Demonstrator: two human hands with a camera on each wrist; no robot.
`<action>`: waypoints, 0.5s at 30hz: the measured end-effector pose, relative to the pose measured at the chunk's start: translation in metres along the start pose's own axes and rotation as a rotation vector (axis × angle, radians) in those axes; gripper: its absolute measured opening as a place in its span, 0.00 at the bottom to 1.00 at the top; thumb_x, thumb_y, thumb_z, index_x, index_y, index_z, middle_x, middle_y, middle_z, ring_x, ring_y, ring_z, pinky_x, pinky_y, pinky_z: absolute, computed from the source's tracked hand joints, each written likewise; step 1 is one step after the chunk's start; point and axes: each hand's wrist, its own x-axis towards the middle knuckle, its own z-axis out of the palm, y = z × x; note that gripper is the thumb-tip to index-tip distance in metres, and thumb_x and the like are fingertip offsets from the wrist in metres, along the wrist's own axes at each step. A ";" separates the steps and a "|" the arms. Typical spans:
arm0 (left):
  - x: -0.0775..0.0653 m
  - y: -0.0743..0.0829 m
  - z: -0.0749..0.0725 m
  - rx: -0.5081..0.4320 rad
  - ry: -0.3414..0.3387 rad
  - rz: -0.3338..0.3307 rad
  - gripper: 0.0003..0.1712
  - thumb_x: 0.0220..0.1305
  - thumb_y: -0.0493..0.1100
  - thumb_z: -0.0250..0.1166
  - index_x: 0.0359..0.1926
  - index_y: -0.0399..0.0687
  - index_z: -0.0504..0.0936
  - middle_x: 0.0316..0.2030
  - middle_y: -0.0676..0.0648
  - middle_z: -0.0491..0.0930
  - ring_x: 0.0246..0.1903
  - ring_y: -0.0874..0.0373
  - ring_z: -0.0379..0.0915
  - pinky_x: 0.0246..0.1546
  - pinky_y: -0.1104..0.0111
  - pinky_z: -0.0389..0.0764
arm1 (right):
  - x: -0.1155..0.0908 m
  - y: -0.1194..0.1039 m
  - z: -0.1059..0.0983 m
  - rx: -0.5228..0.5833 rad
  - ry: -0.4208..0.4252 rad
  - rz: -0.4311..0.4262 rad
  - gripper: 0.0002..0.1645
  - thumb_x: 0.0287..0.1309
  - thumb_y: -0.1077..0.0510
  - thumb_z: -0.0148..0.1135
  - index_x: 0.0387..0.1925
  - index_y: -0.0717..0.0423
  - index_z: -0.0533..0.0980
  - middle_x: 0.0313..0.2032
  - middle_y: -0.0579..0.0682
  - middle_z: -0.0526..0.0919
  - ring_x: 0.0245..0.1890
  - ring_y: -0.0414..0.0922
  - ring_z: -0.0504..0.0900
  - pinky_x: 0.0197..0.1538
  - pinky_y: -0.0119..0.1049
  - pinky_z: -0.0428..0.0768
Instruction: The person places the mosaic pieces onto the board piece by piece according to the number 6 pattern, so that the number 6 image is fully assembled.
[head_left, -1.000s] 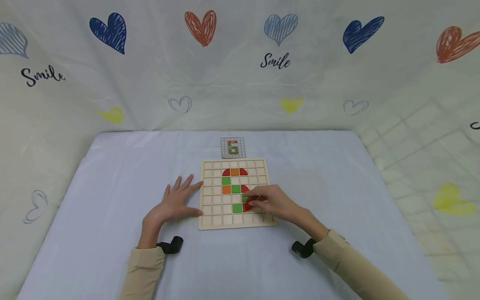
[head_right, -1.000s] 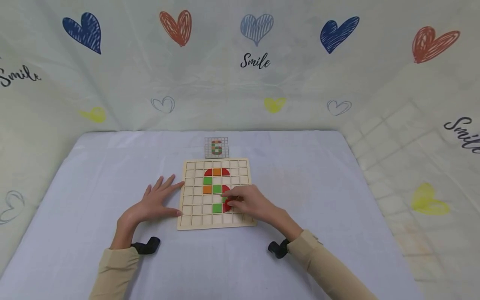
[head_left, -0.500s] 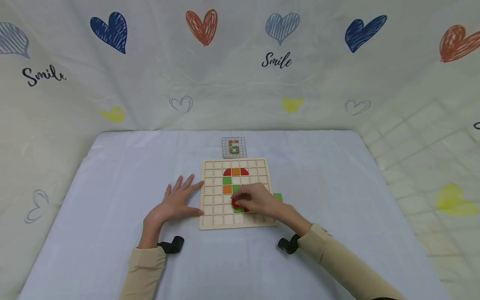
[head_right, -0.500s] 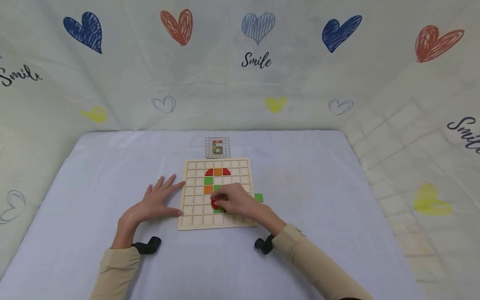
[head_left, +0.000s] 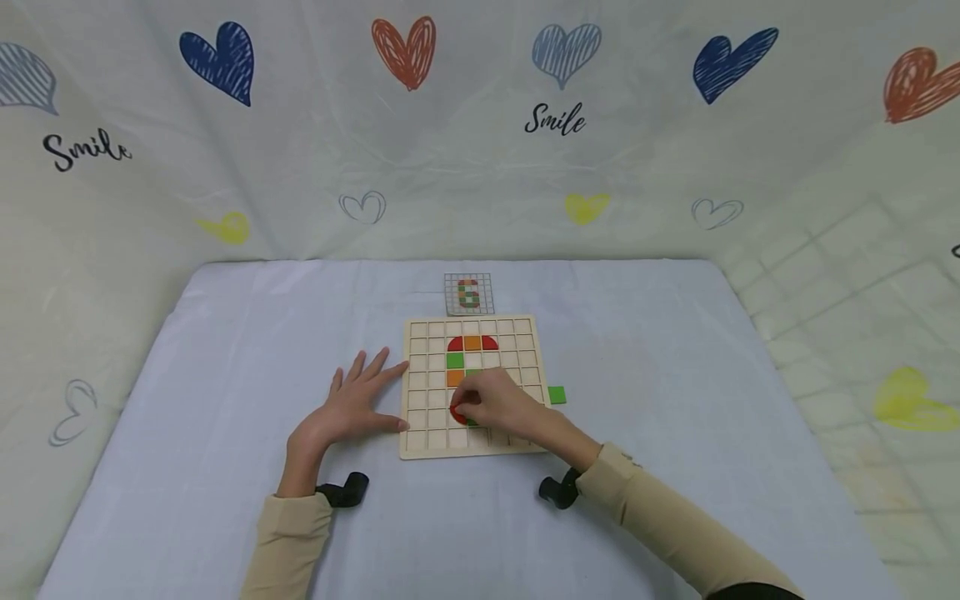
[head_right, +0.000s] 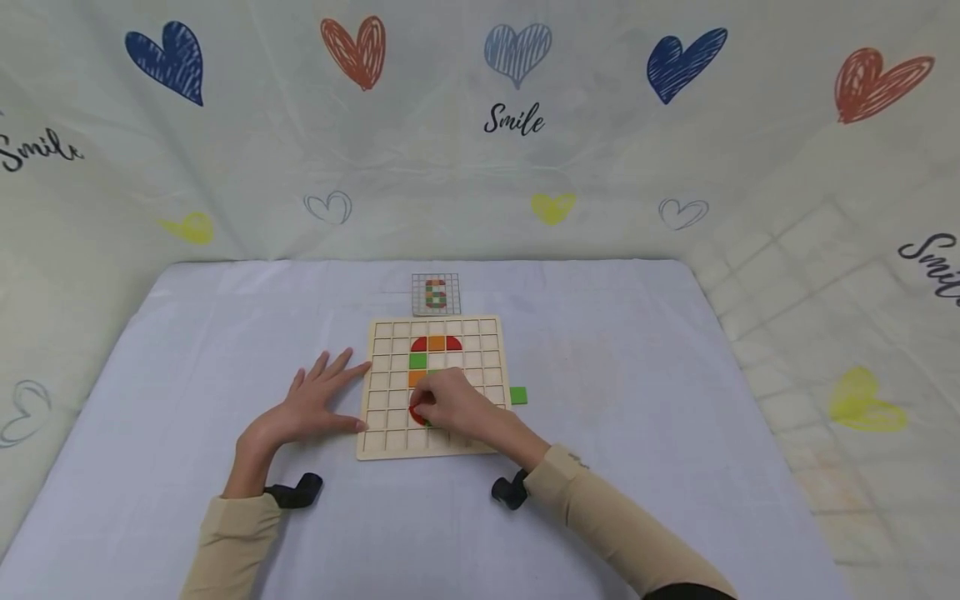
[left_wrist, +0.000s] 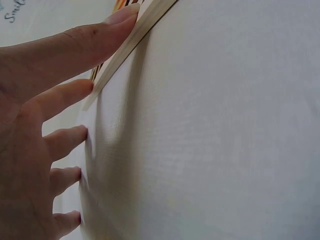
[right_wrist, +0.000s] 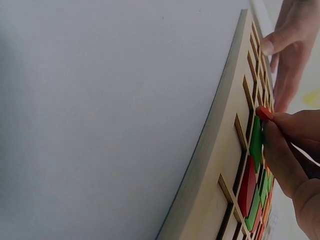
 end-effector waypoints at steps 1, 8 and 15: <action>0.000 0.000 0.000 0.000 0.000 0.001 0.54 0.57 0.55 0.77 0.80 0.54 0.61 0.82 0.38 0.42 0.80 0.32 0.24 0.73 0.30 0.28 | 0.000 0.000 0.001 -0.005 0.006 -0.006 0.03 0.60 0.67 0.70 0.35 0.59 0.88 0.33 0.48 0.90 0.36 0.42 0.85 0.42 0.28 0.83; 0.000 0.000 0.000 -0.002 0.001 0.005 0.54 0.56 0.55 0.77 0.80 0.54 0.61 0.82 0.38 0.43 0.80 0.32 0.25 0.73 0.30 0.28 | 0.002 -0.001 0.006 -0.015 0.034 -0.015 0.04 0.58 0.69 0.70 0.33 0.59 0.87 0.31 0.48 0.88 0.33 0.40 0.83 0.40 0.27 0.83; 0.000 0.001 0.000 -0.005 -0.004 0.005 0.54 0.56 0.56 0.77 0.80 0.54 0.61 0.82 0.39 0.42 0.80 0.32 0.24 0.73 0.30 0.28 | -0.001 -0.004 0.006 -0.036 0.063 -0.062 0.04 0.58 0.70 0.70 0.32 0.61 0.87 0.31 0.49 0.88 0.33 0.42 0.84 0.40 0.28 0.83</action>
